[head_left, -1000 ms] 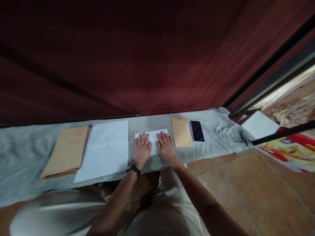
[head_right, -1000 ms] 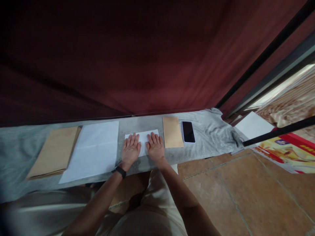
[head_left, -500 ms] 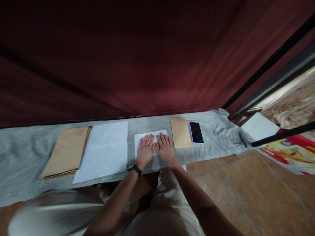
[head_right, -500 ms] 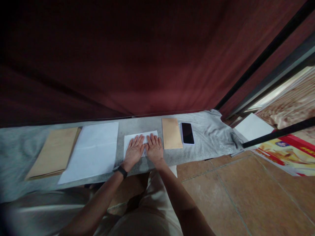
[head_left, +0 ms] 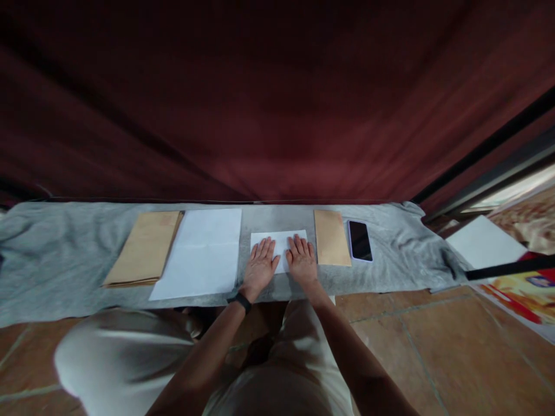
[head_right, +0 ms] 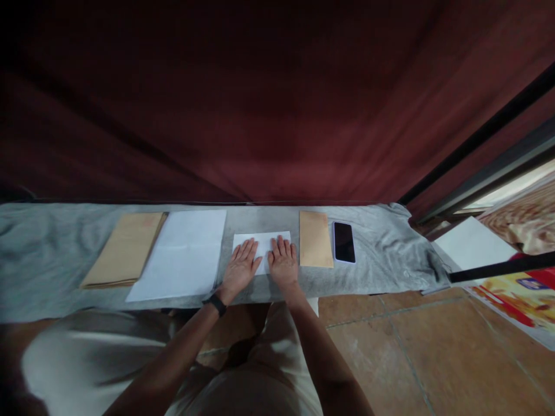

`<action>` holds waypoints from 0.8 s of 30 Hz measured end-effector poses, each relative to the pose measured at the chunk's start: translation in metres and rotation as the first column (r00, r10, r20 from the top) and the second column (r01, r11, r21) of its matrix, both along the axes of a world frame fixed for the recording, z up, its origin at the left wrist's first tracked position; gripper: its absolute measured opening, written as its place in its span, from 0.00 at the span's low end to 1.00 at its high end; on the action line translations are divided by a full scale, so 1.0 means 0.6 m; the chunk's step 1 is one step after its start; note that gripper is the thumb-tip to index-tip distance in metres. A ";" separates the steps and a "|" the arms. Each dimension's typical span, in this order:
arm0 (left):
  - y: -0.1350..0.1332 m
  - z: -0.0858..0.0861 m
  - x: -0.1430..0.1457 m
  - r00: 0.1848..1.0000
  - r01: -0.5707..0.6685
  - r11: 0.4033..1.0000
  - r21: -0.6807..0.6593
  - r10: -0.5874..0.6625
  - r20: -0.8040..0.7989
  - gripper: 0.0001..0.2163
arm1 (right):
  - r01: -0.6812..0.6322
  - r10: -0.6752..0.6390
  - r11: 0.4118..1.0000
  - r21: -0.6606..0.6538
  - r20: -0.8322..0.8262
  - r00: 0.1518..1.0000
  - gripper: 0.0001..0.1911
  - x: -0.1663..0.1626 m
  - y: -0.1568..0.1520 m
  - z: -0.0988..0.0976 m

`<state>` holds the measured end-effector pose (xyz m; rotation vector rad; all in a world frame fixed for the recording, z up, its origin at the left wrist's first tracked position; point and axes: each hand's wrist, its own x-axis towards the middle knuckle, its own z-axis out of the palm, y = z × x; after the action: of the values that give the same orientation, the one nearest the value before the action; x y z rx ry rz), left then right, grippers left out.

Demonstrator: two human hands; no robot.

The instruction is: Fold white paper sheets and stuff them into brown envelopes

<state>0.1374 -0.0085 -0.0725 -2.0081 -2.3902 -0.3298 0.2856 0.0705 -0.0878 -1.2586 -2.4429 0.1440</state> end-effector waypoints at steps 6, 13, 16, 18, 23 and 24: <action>-0.005 0.000 -0.002 1.000 0.002 1.000 0.015 -0.002 0.012 0.27 | -0.023 0.023 0.998 -0.053 0.013 1.000 0.25 -0.023 -0.004 0.009; -0.003 -0.008 -0.007 1.000 0.001 1.000 0.007 -0.001 0.018 0.26 | -0.073 0.075 0.996 -0.055 0.033 0.997 0.24 -0.024 -0.008 0.011; -0.001 -0.011 -0.008 1.000 0.001 1.000 0.017 -0.001 0.016 0.26 | -0.023 0.025 0.999 -0.045 0.031 0.999 0.26 -0.010 -0.008 0.010; 0.001 -0.010 -0.005 1.000 -0.005 1.000 0.016 0.004 0.013 0.26 | 0.013 -0.012 0.999 -0.035 0.029 1.000 0.26 -0.003 -0.009 0.008; 0.018 0.003 0.013 0.999 0.012 0.999 -0.031 -0.011 0.033 0.26 | 0.036 -0.036 0.999 -0.018 0.021 0.999 0.26 0.000 -0.014 0.005; 0.023 0.005 0.016 0.999 0.035 0.999 -0.040 -0.034 0.043 0.26 | 0.037 -0.037 0.999 -0.017 0.021 0.999 0.26 0.000 -0.014 0.005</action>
<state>0.1471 0.0056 -0.0693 -2.0826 -2.4091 -0.3297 0.2854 0.0619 -0.0848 -1.3180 -2.4391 0.1439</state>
